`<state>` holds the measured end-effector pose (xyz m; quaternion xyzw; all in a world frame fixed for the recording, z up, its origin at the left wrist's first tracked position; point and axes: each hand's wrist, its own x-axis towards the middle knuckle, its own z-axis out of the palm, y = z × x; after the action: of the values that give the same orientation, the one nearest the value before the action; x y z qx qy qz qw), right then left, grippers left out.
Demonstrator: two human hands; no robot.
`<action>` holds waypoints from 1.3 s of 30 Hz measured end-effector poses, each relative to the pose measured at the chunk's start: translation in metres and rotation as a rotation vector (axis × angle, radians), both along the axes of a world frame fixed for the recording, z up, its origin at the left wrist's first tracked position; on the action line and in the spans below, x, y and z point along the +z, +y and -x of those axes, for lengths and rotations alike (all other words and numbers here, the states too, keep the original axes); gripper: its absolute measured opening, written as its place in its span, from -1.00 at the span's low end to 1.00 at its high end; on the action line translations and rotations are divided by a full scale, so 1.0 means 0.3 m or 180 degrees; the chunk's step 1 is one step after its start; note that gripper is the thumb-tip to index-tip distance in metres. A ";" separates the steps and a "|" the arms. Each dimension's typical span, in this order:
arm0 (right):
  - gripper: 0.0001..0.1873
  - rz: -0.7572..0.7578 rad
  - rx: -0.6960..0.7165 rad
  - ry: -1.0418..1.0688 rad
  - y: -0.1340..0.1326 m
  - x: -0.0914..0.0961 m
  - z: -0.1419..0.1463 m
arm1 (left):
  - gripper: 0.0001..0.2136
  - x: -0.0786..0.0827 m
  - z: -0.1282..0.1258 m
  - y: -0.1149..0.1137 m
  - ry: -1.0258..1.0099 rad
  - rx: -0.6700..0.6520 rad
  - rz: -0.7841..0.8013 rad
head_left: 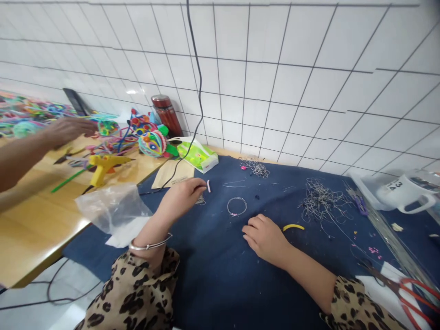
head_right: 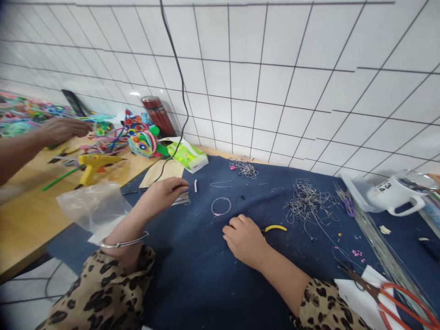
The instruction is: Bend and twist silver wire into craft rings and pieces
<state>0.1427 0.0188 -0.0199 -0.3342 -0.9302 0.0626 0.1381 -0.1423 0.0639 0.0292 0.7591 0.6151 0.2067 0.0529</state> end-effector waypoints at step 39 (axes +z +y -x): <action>-0.84 0.0286 0.0032 -0.0047 0.036 -0.018 0.024 | -0.89 -0.165 0.193 0.026 0.0612 0.0092 0.0568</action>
<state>0.1355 0.0297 -0.0253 -0.3359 -0.9291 0.1026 0.1157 -0.2001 0.0718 -0.0204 0.7587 0.6442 0.0781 0.0579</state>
